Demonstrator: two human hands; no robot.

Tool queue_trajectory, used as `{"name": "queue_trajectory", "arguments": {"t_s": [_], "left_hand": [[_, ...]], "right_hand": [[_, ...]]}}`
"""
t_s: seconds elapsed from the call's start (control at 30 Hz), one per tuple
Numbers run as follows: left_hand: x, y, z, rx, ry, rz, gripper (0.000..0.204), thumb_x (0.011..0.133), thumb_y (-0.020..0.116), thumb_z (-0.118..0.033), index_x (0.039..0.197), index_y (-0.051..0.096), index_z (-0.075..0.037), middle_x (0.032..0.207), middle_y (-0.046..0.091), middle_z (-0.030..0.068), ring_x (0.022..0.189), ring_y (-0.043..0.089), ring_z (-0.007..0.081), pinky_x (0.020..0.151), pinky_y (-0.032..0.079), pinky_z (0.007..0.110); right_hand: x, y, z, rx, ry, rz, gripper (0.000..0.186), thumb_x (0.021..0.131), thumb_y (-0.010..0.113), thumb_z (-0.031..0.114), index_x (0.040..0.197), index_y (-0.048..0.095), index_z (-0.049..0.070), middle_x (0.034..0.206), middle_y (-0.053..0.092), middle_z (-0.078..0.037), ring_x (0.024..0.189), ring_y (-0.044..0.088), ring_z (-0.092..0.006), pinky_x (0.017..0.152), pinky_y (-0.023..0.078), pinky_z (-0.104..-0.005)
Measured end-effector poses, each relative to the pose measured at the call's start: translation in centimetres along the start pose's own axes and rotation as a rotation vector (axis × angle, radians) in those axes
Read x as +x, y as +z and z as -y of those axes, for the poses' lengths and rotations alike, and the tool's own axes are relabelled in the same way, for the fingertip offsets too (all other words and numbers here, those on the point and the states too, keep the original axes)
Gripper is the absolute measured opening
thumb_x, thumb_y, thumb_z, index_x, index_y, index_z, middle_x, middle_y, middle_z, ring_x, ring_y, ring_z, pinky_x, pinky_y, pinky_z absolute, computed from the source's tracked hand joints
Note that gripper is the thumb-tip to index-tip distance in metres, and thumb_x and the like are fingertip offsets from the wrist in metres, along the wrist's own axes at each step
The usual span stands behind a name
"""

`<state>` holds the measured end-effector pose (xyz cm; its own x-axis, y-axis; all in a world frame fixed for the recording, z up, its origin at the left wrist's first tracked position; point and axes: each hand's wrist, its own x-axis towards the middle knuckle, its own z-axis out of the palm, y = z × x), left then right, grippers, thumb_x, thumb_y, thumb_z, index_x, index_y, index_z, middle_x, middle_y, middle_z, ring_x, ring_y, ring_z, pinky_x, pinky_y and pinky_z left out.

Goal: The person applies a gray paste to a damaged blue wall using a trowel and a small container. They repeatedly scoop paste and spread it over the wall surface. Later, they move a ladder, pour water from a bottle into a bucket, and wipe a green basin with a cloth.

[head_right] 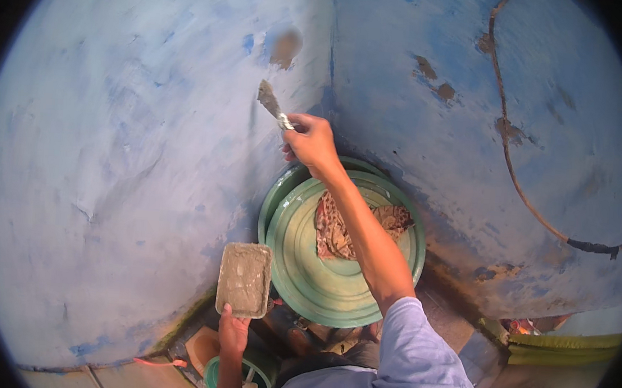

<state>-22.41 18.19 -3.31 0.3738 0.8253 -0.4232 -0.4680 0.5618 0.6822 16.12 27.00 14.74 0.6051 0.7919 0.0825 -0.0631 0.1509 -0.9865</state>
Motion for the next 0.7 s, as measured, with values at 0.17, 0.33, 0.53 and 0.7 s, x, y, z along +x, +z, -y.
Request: {"name": "queue_trajectory", "arguments": {"t_s": [0.17,0.33,0.53,0.7], "left_hand": [[1.5,1.6,-0.4,0.008,0.047,0.03,0.051,0.093,0.058,-0.026,0.132,0.042,0.002,0.13,0.053,0.0154,0.12,0.053,0.0286,0.102,0.043,0.046],[1.1,2.3,-0.2,-0.012,0.057,0.014,0.05,0.092,0.059,-0.026,0.129,0.043,0.003,0.128,0.054,0.016,0.117,0.056,0.0292,0.099,0.047,0.045],[0.0,1.6,0.2,-0.032,0.035,-0.011,0.047,0.092,0.061,-0.025,0.127,0.046,0.003,0.125,0.056,0.0161,0.115,0.057,0.0291,0.098,0.047,0.045],[-0.3,1.8,0.4,-0.049,0.045,0.009,0.046,0.091,0.061,-0.024,0.126,0.047,0.003,0.123,0.058,0.0161,0.112,0.059,0.0294,0.096,0.049,0.044]], "right_hand": [[2.4,-3.0,0.6,0.319,0.105,-0.085,0.026,0.08,0.058,-0.005,0.105,0.061,-0.011,0.079,0.061,-0.013,0.058,0.059,-0.0173,0.047,0.05,-0.027],[8.9,-6.5,3.8,0.38,0.234,-0.071,0.015,0.081,0.055,-0.005,0.09,0.049,-0.015,0.079,0.058,-0.019,0.063,0.061,-0.0222,0.051,0.057,-0.0288],[12.2,-5.7,9.0,0.317,0.244,-0.077,0.023,0.086,0.051,-0.002,0.1,0.044,-0.019,0.084,0.059,-0.026,0.063,0.063,-0.02,0.051,0.059,-0.0215],[13.6,-4.5,14.1,0.234,0.211,0.005,0.019,0.084,0.052,-0.004,0.098,0.045,-0.016,0.09,0.057,-0.028,0.065,0.064,-0.0229,0.053,0.06,-0.0238]]}}
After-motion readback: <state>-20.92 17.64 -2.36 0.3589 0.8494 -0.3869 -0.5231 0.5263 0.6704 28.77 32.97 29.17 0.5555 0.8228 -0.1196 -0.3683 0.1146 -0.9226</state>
